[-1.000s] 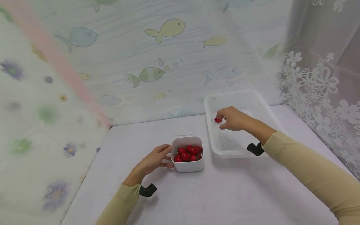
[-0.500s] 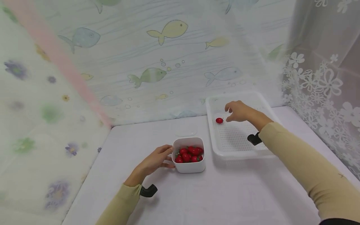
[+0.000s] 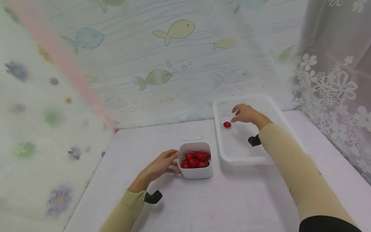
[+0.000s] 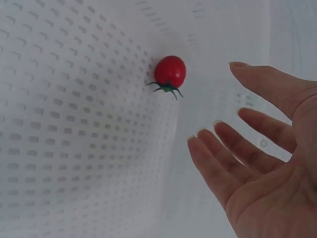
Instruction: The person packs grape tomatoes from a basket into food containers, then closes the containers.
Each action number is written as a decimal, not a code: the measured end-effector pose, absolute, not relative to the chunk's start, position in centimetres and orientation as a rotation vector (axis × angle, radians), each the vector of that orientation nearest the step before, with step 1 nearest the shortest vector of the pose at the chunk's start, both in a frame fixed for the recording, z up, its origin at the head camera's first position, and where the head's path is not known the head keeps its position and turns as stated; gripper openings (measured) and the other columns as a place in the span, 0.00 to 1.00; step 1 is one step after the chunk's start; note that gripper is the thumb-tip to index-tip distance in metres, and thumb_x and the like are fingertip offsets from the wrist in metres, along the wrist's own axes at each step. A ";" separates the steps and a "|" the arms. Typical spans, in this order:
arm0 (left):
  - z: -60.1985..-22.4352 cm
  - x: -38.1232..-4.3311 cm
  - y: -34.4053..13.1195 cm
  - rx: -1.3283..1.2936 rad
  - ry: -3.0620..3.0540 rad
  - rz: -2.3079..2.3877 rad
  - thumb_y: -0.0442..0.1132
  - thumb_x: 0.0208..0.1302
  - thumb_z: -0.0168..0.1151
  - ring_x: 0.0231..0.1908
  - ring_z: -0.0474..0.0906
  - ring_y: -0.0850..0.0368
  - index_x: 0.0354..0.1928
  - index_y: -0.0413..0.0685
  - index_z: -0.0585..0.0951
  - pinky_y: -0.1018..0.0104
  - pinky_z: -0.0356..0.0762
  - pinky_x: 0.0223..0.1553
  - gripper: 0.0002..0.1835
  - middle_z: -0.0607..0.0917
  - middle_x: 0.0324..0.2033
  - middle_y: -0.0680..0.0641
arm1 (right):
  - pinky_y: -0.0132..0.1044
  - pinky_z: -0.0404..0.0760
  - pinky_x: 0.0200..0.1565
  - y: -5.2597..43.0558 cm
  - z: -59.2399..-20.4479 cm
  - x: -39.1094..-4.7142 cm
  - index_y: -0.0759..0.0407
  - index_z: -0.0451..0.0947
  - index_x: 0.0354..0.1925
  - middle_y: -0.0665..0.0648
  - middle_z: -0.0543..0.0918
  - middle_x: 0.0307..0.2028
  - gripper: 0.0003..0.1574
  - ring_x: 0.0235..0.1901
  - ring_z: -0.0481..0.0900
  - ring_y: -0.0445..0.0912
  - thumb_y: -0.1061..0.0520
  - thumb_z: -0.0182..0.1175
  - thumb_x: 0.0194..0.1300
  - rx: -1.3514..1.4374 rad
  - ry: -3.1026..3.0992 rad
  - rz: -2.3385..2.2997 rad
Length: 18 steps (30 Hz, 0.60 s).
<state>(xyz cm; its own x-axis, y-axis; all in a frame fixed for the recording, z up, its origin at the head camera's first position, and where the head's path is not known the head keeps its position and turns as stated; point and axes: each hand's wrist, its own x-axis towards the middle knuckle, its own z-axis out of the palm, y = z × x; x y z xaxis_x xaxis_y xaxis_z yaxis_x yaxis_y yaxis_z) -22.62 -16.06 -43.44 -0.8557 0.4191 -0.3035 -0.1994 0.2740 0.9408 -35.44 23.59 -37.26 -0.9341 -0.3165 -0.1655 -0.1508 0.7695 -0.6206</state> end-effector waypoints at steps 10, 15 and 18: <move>-43.3 -22.4 -16.2 0.192 2.032 1.627 0.52 0.80 0.52 0.49 0.82 0.48 0.70 0.36 0.69 0.56 0.89 0.46 0.29 0.74 0.64 0.36 | 0.61 0.74 0.66 23.9 -39.9 -36.6 0.76 0.59 0.70 0.80 0.64 0.67 0.39 0.64 0.69 0.69 0.58 0.62 0.73 -0.231 2.535 -1.152; -43.3 -22.5 -16.2 0.191 2.032 1.628 0.52 0.80 0.53 0.49 0.82 0.48 0.69 0.36 0.69 0.55 0.89 0.46 0.29 0.74 0.64 0.36 | 0.60 0.73 0.66 23.6 -40.4 -36.5 0.77 0.57 0.71 0.80 0.63 0.68 0.39 0.64 0.69 0.69 0.59 0.61 0.73 -0.208 2.481 -1.218; -43.3 -22.4 -16.1 0.194 2.033 1.628 0.52 0.80 0.53 0.49 0.82 0.48 0.70 0.36 0.68 0.55 0.89 0.46 0.30 0.73 0.64 0.35 | 0.61 0.74 0.66 23.5 -40.8 -36.6 0.76 0.57 0.71 0.80 0.64 0.67 0.39 0.64 0.70 0.69 0.60 0.61 0.73 -0.207 2.463 -1.215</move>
<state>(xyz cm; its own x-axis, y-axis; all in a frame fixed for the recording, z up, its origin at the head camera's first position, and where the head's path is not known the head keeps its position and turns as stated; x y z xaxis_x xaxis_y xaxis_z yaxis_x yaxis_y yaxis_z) -22.40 -16.12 -43.28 -0.8525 0.4227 -0.3075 -0.2076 0.2661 0.9413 -36.61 23.50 -40.76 -0.9149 -0.2962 -0.2743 0.0373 0.6145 -0.7880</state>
